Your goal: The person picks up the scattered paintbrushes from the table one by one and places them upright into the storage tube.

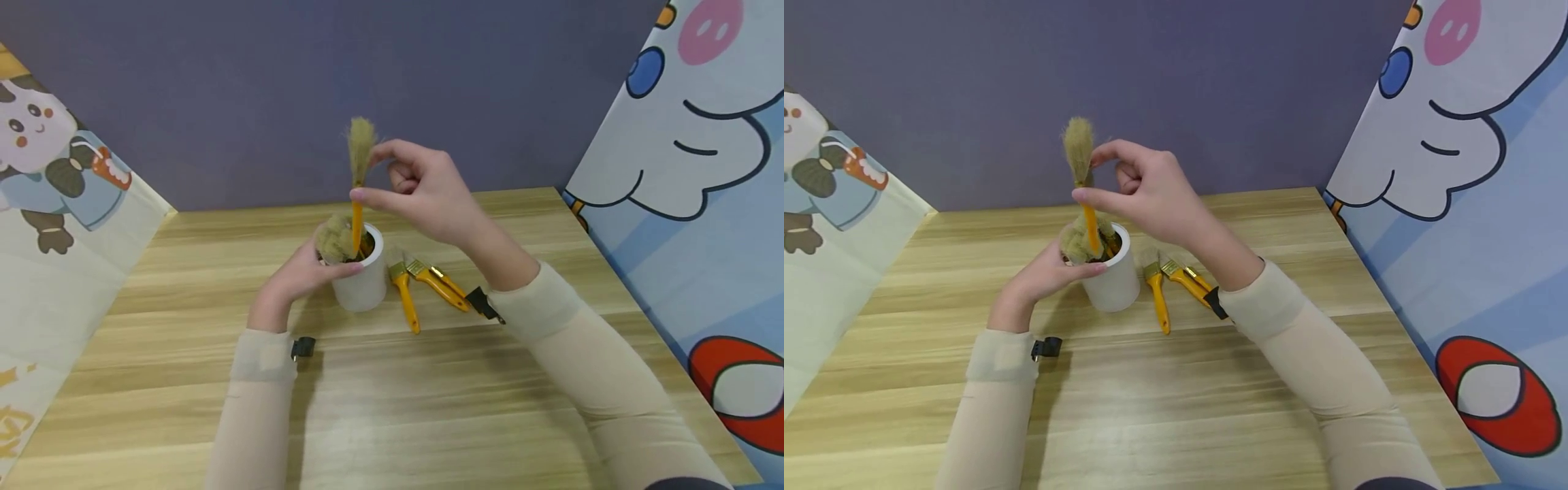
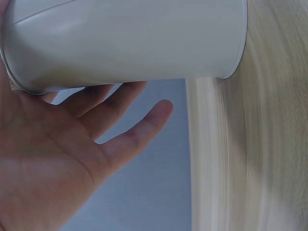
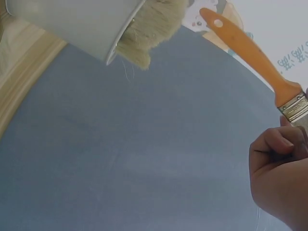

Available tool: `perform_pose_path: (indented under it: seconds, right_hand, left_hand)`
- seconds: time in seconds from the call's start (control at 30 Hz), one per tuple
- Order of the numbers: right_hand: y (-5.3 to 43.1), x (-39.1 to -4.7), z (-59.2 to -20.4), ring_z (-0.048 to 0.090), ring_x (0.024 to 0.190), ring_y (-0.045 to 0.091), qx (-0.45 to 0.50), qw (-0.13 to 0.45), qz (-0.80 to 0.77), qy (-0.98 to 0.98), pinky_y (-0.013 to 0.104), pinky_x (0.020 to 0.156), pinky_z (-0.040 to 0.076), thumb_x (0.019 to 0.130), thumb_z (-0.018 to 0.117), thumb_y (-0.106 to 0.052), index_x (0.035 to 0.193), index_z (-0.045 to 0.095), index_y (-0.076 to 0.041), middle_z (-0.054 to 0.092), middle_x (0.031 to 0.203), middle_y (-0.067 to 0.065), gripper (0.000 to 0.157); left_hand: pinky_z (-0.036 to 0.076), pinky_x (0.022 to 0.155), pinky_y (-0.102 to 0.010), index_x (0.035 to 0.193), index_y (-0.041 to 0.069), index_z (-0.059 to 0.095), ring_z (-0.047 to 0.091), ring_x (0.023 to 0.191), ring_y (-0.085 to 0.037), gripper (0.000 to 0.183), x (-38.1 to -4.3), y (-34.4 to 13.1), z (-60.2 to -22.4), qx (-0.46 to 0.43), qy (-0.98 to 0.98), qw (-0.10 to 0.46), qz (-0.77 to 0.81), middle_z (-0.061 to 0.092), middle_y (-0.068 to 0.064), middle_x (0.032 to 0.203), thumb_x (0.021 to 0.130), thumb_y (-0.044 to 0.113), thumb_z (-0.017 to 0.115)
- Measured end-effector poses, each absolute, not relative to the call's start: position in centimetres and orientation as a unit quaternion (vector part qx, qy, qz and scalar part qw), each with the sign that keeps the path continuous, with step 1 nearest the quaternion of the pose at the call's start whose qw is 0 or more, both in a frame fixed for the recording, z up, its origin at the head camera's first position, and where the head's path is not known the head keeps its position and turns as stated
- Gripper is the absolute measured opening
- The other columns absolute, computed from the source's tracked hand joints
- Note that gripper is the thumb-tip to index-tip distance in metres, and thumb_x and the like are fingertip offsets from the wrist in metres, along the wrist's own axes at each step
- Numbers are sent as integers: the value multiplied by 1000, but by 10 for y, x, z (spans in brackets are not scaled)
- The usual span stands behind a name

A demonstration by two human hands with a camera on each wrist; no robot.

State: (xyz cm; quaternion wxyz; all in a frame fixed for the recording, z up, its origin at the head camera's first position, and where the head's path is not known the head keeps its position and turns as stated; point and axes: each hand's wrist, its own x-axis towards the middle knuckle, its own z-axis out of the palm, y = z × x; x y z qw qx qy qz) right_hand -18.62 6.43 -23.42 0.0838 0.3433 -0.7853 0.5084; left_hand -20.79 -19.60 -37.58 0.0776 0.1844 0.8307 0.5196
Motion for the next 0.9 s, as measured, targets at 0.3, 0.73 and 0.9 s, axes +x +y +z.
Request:
perform_pose_path:
  seconds: [0.3, 0.73, 0.9]
  right_hand:
    - [55, -187, -240, 25, 57, 18, 353, 82, 479, -800, 30, 66, 36, 96, 83, -26, 126, 70, -11, 28, 64, -2, 36]
    - [49, -194, -252, 27, 56, 17, 368, 88, 441, -813, 29, 63, 34, 97, 82, -28, 129, 69, -10, 30, 64, -3, 39]
    - [47, -198, -260, 27, 56, 15, 364, 73, 402, -837, 28, 63, 34, 97, 80, -33, 132, 68, -11, 30, 63, -4, 42]
  left_hand:
    - [38, 125, -58, 160, 27, 36, 52, 143, -26, 85, -210, -196, -374, 195, 828, 81, 519, 54, -1, 153, 91, 32, 87]
    - [34, 128, -58, 164, 30, 30, 47, 149, -27, 90, -206, -196, -374, 185, 829, 90, 520, 48, -3, 161, 93, 33, 85]
    - [33, 129, -59, 165, 36, 27, 44, 152, -25, 91, -206, -195, -374, 191, 825, 94, 524, 44, 2, 165, 94, 35, 84]
